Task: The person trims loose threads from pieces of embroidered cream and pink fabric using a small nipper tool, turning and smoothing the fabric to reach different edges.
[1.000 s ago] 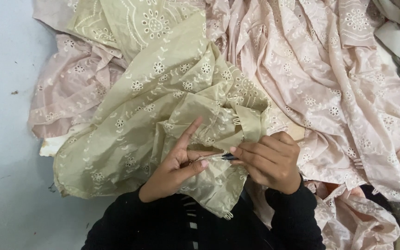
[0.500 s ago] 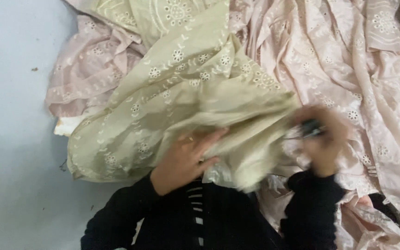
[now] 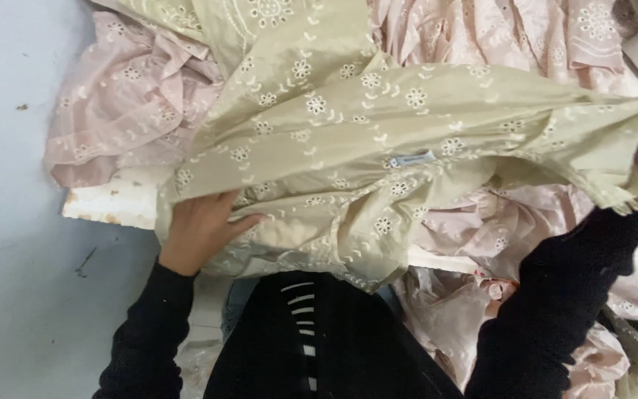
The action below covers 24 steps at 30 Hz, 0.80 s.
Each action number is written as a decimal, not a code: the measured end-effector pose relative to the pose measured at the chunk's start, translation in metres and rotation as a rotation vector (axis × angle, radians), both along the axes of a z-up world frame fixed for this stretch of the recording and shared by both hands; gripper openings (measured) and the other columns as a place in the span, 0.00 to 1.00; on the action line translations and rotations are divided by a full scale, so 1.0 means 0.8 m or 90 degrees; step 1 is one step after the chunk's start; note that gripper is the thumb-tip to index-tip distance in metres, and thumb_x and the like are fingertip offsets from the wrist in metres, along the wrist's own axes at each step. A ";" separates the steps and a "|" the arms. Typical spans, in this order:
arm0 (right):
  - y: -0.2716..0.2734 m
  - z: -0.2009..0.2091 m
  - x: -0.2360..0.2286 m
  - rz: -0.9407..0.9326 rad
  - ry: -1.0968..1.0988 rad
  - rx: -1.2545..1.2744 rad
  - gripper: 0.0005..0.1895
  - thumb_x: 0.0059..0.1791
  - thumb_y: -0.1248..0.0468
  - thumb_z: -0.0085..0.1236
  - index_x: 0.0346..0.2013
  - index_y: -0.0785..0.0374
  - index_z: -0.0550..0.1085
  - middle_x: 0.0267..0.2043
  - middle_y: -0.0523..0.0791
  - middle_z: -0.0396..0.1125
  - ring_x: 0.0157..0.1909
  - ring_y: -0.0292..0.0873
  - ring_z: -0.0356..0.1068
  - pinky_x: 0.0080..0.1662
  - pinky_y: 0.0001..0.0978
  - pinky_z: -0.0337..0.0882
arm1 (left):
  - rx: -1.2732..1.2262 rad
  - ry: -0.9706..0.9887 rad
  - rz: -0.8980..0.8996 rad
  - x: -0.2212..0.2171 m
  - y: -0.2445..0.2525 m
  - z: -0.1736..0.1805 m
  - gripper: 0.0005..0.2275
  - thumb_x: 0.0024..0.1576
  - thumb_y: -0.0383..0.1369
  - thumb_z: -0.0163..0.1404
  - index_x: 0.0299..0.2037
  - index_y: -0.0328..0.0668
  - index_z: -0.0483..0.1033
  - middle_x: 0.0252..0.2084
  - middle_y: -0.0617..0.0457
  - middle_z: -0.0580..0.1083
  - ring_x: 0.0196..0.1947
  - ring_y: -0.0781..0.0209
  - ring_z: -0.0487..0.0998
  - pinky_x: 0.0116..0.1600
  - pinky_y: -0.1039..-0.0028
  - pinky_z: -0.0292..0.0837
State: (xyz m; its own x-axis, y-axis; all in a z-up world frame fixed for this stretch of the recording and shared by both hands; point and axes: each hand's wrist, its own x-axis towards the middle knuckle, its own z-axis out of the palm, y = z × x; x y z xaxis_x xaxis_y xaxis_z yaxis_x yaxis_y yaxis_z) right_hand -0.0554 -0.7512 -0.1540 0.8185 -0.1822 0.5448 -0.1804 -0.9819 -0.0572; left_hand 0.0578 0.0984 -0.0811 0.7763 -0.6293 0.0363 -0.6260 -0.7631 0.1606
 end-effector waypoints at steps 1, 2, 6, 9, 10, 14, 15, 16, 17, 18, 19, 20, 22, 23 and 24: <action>0.014 0.000 -0.022 0.031 0.002 0.065 0.34 0.50 0.82 0.39 0.72 0.76 0.70 0.52 0.61 0.71 0.42 0.56 0.67 0.46 0.46 0.68 | -0.012 -0.124 -0.027 0.007 0.002 -0.001 0.32 0.56 0.61 0.49 0.63 0.50 0.71 0.55 0.50 0.77 0.49 0.53 0.81 0.27 0.62 0.80; 0.057 0.017 -0.011 0.027 -0.001 0.063 0.34 0.50 0.82 0.39 0.72 0.76 0.70 0.52 0.61 0.71 0.42 0.56 0.67 0.46 0.46 0.68 | -0.015 -0.127 -0.031 0.013 0.004 -0.004 0.32 0.56 0.61 0.49 0.63 0.50 0.71 0.55 0.50 0.77 0.49 0.53 0.81 0.27 0.62 0.80; 0.206 0.082 0.013 -0.125 -0.412 0.758 0.08 0.56 0.69 0.63 0.37 0.51 0.77 0.34 0.34 0.67 0.32 0.28 0.64 0.30 0.23 0.61 | -0.016 -0.157 -0.054 0.029 0.007 -0.006 0.29 0.55 0.61 0.50 0.57 0.48 0.75 0.49 0.53 0.80 0.45 0.56 0.82 0.32 0.63 0.78; 0.225 0.082 0.008 -0.101 -0.393 0.765 0.08 0.58 0.69 0.61 0.37 0.51 0.74 0.33 0.35 0.63 0.30 0.29 0.60 0.29 0.23 0.60 | -0.018 -0.103 -0.055 0.034 0.006 -0.005 0.30 0.55 0.60 0.50 0.59 0.47 0.73 0.52 0.50 0.79 0.48 0.52 0.81 0.35 0.59 0.80; 0.219 0.074 0.004 -0.136 -0.383 0.787 0.14 0.60 0.67 0.62 0.33 0.50 0.71 0.26 0.36 0.56 0.23 0.29 0.53 0.23 0.23 0.53 | -0.024 -0.103 -0.058 0.035 0.005 -0.005 0.30 0.55 0.60 0.50 0.58 0.47 0.74 0.50 0.51 0.79 0.46 0.52 0.81 0.33 0.61 0.79; 0.219 0.015 0.005 -0.102 -0.364 0.768 0.09 0.59 0.63 0.64 0.40 0.45 0.72 0.36 0.33 0.63 0.36 0.26 0.58 0.33 0.21 0.53 | -0.090 -0.073 -0.068 0.042 -0.007 -0.026 0.22 0.58 0.55 0.50 0.48 0.45 0.76 0.41 0.50 0.80 0.39 0.54 0.81 0.37 0.62 0.79; 0.216 -0.022 0.000 -0.006 -0.202 0.567 0.12 0.62 0.63 0.46 0.58 0.55 0.57 0.57 0.45 0.53 0.58 0.40 0.50 0.55 0.33 0.47 | -0.114 -0.045 -0.054 0.044 -0.015 -0.040 0.17 0.62 0.49 0.48 0.52 0.48 0.77 0.34 0.52 0.78 0.30 0.58 0.76 0.35 0.67 0.74; 0.213 -0.059 -0.003 0.086 -0.042 0.359 0.24 0.66 0.63 0.27 0.76 0.66 0.41 0.79 0.58 0.42 0.79 0.54 0.43 0.77 0.45 0.40 | -0.137 -0.018 -0.039 0.045 -0.021 -0.053 0.14 0.65 0.42 0.45 0.55 0.51 0.77 0.28 0.54 0.76 0.22 0.62 0.71 0.34 0.71 0.69; 0.268 -0.058 0.010 0.087 -0.045 0.359 0.24 0.66 0.63 0.27 0.76 0.66 0.41 0.79 0.58 0.42 0.79 0.54 0.43 0.77 0.45 0.40 | -0.137 -0.020 -0.038 0.035 -0.045 -0.054 0.14 0.65 0.42 0.45 0.55 0.51 0.77 0.28 0.54 0.76 0.22 0.62 0.71 0.34 0.71 0.69; 0.322 -0.056 0.024 0.172 -0.059 0.605 0.36 0.55 0.70 0.36 0.77 0.61 0.41 0.75 0.49 0.45 0.64 0.41 0.50 0.66 0.28 0.52 | -0.249 0.041 -0.074 0.028 -0.069 -0.055 0.14 0.61 0.40 0.51 0.55 0.49 0.76 0.37 0.52 0.78 0.33 0.55 0.76 0.42 0.65 0.72; 0.376 -0.053 0.038 0.261 -0.070 0.850 0.50 0.43 0.76 0.46 0.79 0.56 0.40 0.71 0.41 0.48 0.48 0.28 0.57 0.54 0.11 0.63 | -0.360 0.103 -0.110 0.021 -0.094 -0.055 0.16 0.57 0.37 0.56 0.55 0.48 0.76 0.45 0.49 0.80 0.45 0.47 0.81 0.51 0.59 0.75; 0.443 0.004 0.039 0.267 -0.073 0.848 0.50 0.43 0.76 0.46 0.79 0.56 0.40 0.71 0.41 0.48 0.48 0.28 0.57 0.54 0.11 0.63 | -0.360 0.097 -0.110 0.000 -0.120 -0.055 0.16 0.57 0.37 0.56 0.55 0.48 0.76 0.45 0.49 0.80 0.45 0.47 0.81 0.51 0.59 0.75; 0.593 0.122 0.025 0.202 0.225 0.704 0.80 0.29 0.26 0.64 0.76 0.73 0.40 0.75 0.73 0.33 0.74 0.80 0.31 0.70 0.70 0.33 | -0.507 0.241 -0.353 -0.041 -0.172 -0.055 0.15 0.55 0.27 0.53 0.52 0.41 0.71 0.46 0.39 0.77 0.43 0.37 0.79 0.49 0.49 0.76; 0.617 0.138 0.021 0.205 0.220 0.704 0.80 0.29 0.26 0.64 0.76 0.73 0.40 0.75 0.73 0.33 0.74 0.80 0.31 0.70 0.70 0.33 | -0.505 0.236 -0.356 -0.061 -0.183 -0.064 0.15 0.55 0.27 0.53 0.52 0.41 0.71 0.46 0.39 0.77 0.43 0.37 0.79 0.49 0.49 0.76; 0.640 0.154 0.016 0.168 0.270 0.571 0.79 0.28 0.31 0.71 0.77 0.64 0.39 0.75 0.70 0.40 0.68 0.78 0.47 0.62 0.70 0.50 | -0.459 0.197 -0.388 -0.081 -0.193 -0.073 0.12 0.52 0.29 0.53 0.47 0.40 0.72 0.43 0.40 0.76 0.43 0.39 0.77 0.49 0.50 0.74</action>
